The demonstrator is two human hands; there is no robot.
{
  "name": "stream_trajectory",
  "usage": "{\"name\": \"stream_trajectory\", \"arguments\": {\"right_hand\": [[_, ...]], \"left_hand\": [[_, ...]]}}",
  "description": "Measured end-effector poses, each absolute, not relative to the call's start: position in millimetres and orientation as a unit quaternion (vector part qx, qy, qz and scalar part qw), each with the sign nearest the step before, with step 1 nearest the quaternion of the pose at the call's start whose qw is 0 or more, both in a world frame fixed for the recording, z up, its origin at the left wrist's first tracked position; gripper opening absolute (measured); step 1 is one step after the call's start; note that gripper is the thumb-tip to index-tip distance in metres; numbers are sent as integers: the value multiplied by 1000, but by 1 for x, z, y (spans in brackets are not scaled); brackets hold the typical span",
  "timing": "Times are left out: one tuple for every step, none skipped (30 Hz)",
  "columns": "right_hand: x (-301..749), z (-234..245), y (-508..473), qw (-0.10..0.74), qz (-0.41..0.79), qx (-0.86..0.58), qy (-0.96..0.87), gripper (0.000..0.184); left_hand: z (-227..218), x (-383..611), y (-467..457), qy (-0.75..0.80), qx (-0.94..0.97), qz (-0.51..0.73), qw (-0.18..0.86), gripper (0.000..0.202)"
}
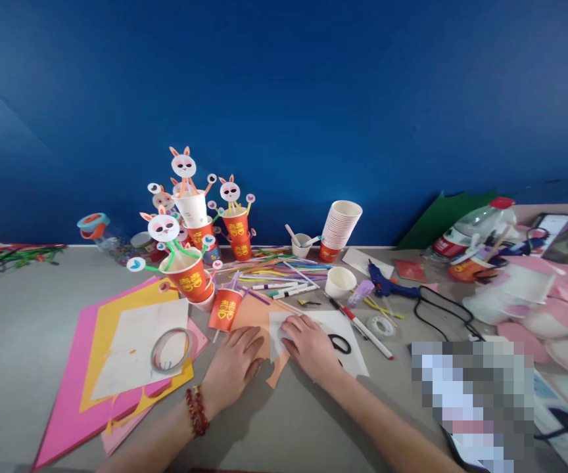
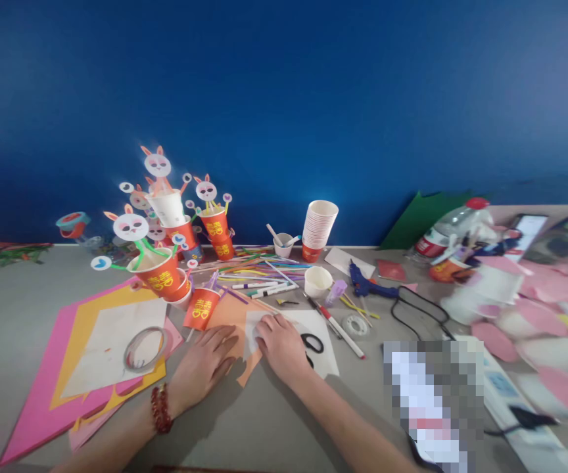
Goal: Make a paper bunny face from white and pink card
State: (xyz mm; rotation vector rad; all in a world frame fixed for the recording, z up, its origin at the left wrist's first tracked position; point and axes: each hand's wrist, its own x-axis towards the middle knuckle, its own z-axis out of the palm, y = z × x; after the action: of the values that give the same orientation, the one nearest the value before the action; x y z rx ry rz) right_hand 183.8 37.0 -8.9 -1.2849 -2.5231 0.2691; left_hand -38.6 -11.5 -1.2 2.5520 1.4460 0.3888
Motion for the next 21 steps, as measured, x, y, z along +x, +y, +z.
{"name": "stream_trajectory", "arguments": {"right_hand": [[184, -10, 37, 153, 94, -447, -877, 12], [183, -11, 38, 158, 95, -446, -876, 12], [183, -11, 38, 163, 95, -445, -875, 12], [183, -11, 38, 167, 97, -443, -875, 12], [184, -11, 39, 173, 100, -441, -875, 12], [184, -11, 39, 180, 103, -438, -875, 12], [185, -10, 39, 188, 106, -435, -874, 12], [187, -9, 40, 196, 109, -433, -873, 13], [188, -9, 41, 206, 112, -431, -872, 15], [190, -8, 42, 215, 114, -430, -869, 17], [192, -7, 43, 223, 115, -431, -867, 19], [194, -6, 44, 230, 116, -433, -864, 21], [196, -5, 45, 235, 116, -437, -861, 23], [199, -4, 46, 238, 116, -440, -858, 24], [201, -4, 47, 239, 114, -442, -857, 24], [203, -3, 47, 237, 113, -443, -857, 23], [204, -3, 47, 234, 110, -444, -858, 22], [206, -3, 46, 229, 107, -446, -859, 20], [207, -3, 45, 223, 105, -448, -859, 19], [208, -3, 43, 217, 104, -452, -859, 18], [208, -3, 41, 212, 103, -455, -859, 18]], "left_hand": [[-1, -39, -13, 482, 861, 132, 95, 34], [-1, -38, -13, 476, 864, 133, 96, 35], [-1, -37, -14, 468, 868, 133, 97, 36], [-1, -35, -14, 459, 873, 131, 96, 37], [-1, -33, -14, 451, 878, 130, 95, 37], [-1, -32, -15, 445, 881, 130, 93, 37], [-1, -30, -15, 442, 883, 131, 90, 36], [0, -29, -15, 442, 883, 133, 88, 35], [0, -29, -15, 444, 881, 136, 86, 34], [0, -28, -15, 445, 880, 139, 85, 34], [1, -28, -14, 445, 880, 140, 86, 34], [2, -28, -14, 444, 880, 139, 88, 35], [2, -28, -13, 444, 881, 137, 90, 35], [3, -27, -12, 443, 882, 134, 92, 36], [4, -26, -11, 443, 882, 131, 93, 36], [4, -25, -9, 441, 884, 127, 93, 37], [3, -23, -7, 439, 885, 123, 91, 38], [3, -22, -6, 435, 888, 120, 88, 39], [2, -20, -4, 430, 891, 117, 85, 40], [0, -19, -3, 425, 894, 114, 80, 41], [-1, -18, -2, 421, 897, 111, 77, 42]]}}
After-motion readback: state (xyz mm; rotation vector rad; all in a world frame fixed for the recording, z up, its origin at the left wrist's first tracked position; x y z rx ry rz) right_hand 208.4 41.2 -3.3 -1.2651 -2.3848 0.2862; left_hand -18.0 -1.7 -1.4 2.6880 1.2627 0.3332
